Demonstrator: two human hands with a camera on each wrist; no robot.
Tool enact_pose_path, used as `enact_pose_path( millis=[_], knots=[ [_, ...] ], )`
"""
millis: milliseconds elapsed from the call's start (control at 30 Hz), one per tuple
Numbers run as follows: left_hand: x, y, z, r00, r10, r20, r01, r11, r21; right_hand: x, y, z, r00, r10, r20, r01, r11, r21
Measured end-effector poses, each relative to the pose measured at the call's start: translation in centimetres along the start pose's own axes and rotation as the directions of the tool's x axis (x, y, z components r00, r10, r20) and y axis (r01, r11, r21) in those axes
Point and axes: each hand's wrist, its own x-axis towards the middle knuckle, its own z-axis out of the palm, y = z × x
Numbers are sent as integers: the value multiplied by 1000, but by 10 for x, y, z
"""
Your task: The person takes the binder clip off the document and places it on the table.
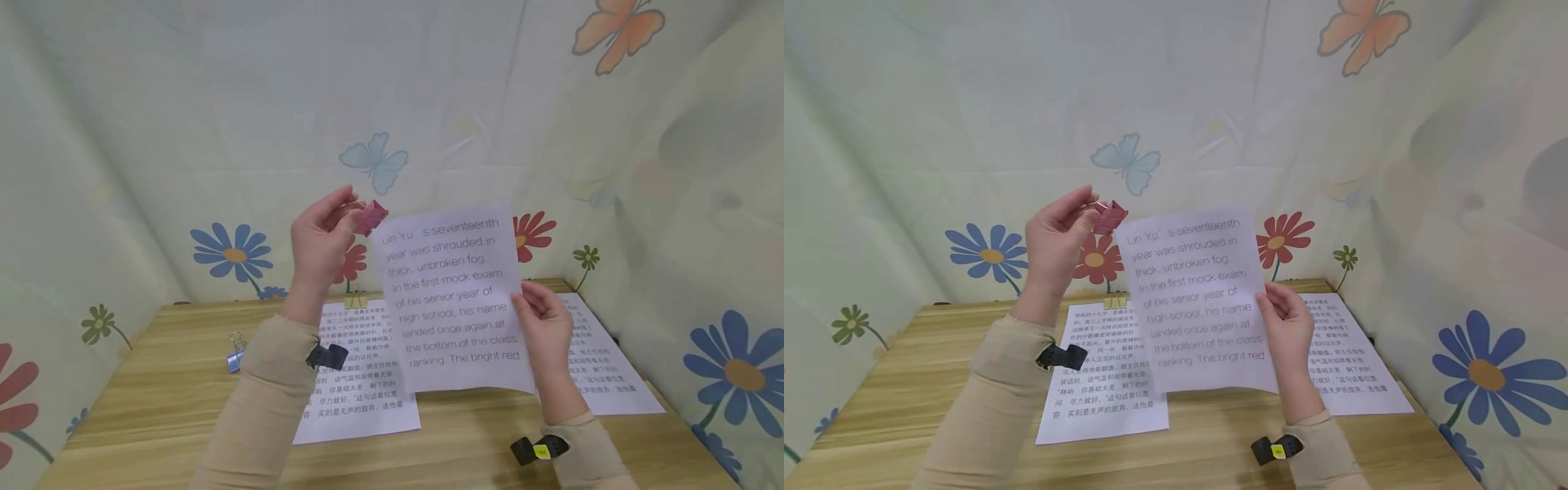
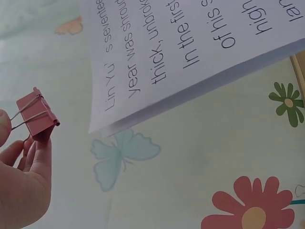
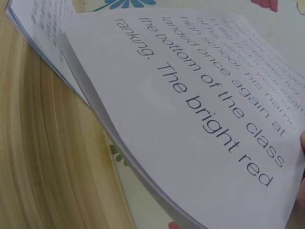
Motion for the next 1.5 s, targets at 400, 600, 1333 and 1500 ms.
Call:
enact_pose_path(
  millis=[400, 600, 1333, 1500],
  knots=[
    [-5, -7, -13, 997, -72, 27, 69, 993, 94, 12, 6, -8, 995, 89, -32, -89, 996, 4],
    [-8, -18, -27, 999, -51, 13, 49, 993, 106, 16, 10, -11, 987, 152, -47, -153, 988, -19],
    [-31, -72, -86, 988, -156, -22, 155, 944, 292, 22, 42, -26, 947, 319, -34, -320, 944, -76],
    [-40, -92, -111, 981, -191, -37, 191, 910, 367, 22, 38, -29, 940, 337, -46, -340, 939, -60]
  ],
)
